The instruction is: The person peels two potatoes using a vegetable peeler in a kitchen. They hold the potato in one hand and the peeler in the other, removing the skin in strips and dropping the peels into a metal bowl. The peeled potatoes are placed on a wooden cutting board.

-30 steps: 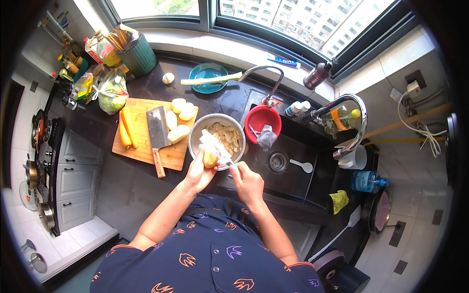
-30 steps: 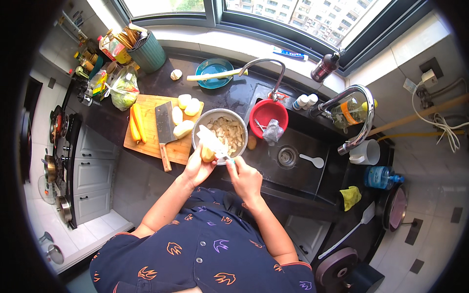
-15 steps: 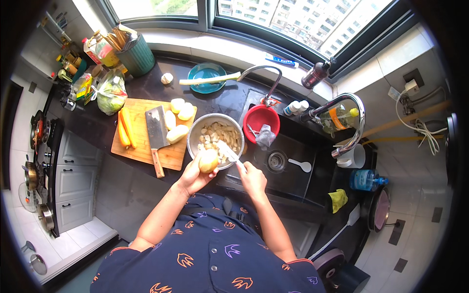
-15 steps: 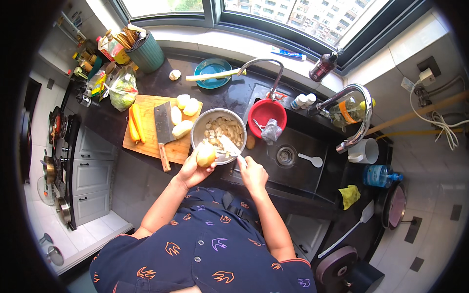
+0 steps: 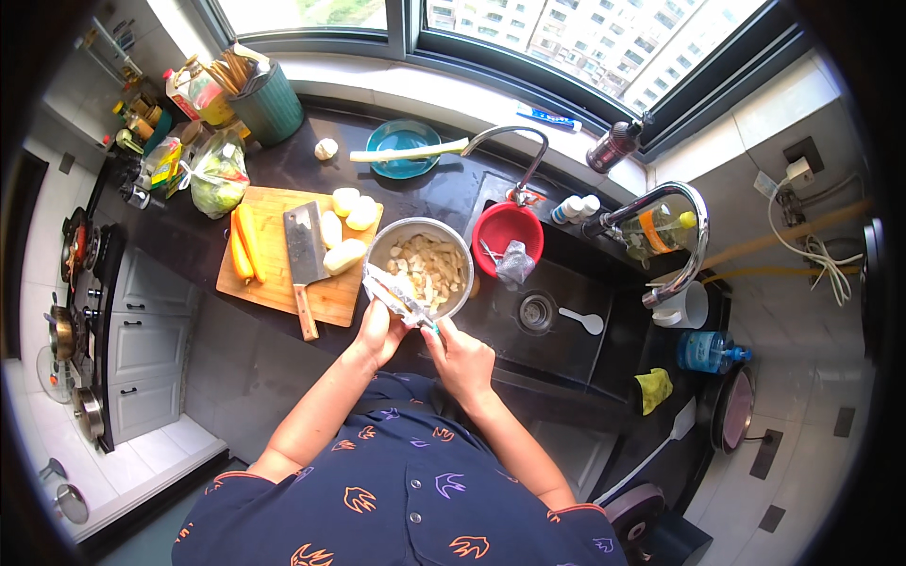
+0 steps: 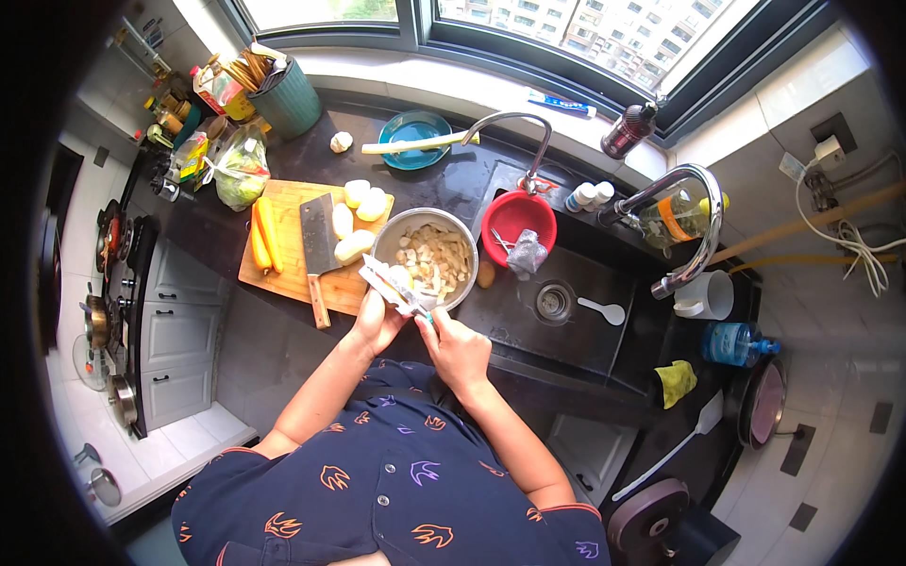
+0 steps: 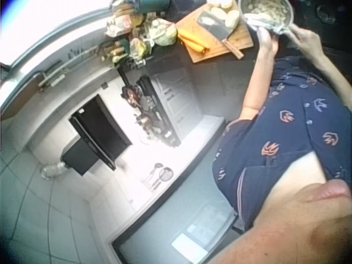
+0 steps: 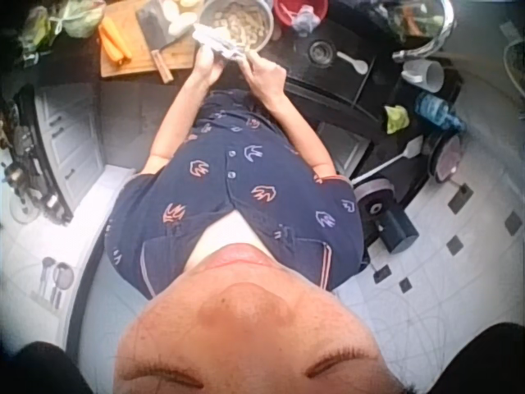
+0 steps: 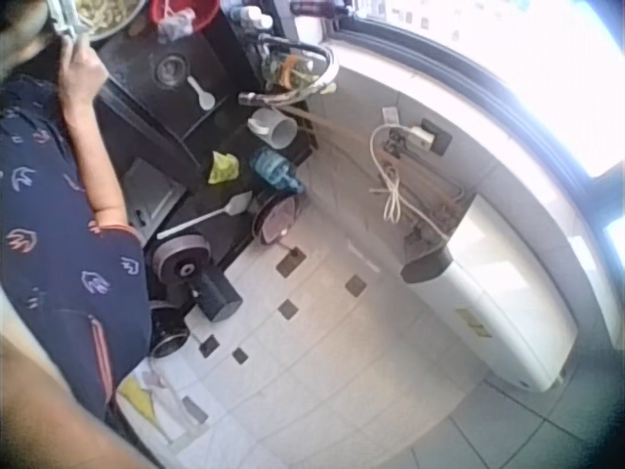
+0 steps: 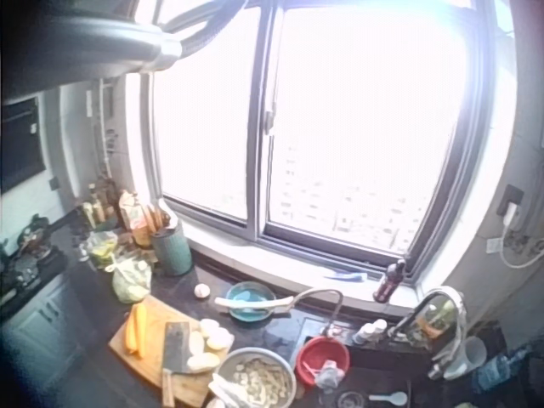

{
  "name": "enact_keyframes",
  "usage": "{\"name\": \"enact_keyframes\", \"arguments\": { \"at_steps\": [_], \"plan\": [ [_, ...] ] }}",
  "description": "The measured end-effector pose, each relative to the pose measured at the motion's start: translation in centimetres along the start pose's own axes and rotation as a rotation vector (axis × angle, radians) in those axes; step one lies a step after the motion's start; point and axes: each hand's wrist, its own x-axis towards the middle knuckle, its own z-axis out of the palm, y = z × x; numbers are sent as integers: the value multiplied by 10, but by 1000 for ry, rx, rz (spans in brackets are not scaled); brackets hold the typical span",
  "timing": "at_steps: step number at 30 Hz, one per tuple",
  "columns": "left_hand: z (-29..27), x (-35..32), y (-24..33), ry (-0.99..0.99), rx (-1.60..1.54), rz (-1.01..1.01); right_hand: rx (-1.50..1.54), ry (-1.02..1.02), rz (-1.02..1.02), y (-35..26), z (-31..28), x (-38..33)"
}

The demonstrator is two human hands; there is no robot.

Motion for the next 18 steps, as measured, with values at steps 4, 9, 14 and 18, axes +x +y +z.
{"name": "enact_keyframes", "arguments": {
  "at_steps": [4,9,14,18],
  "plan": [
    [17,-9,11,158,112,32,17,58,-41,15,10,3],
    [2,-8,7,182,106,-5,-33,-4,-14,24,18,3],
    [-11,-12,6,174,139,9,-42,-22,-22,33,33,4],
    [-1,-25,14,169,91,-8,-124,-138,253,46,25,14]
  ]
}}
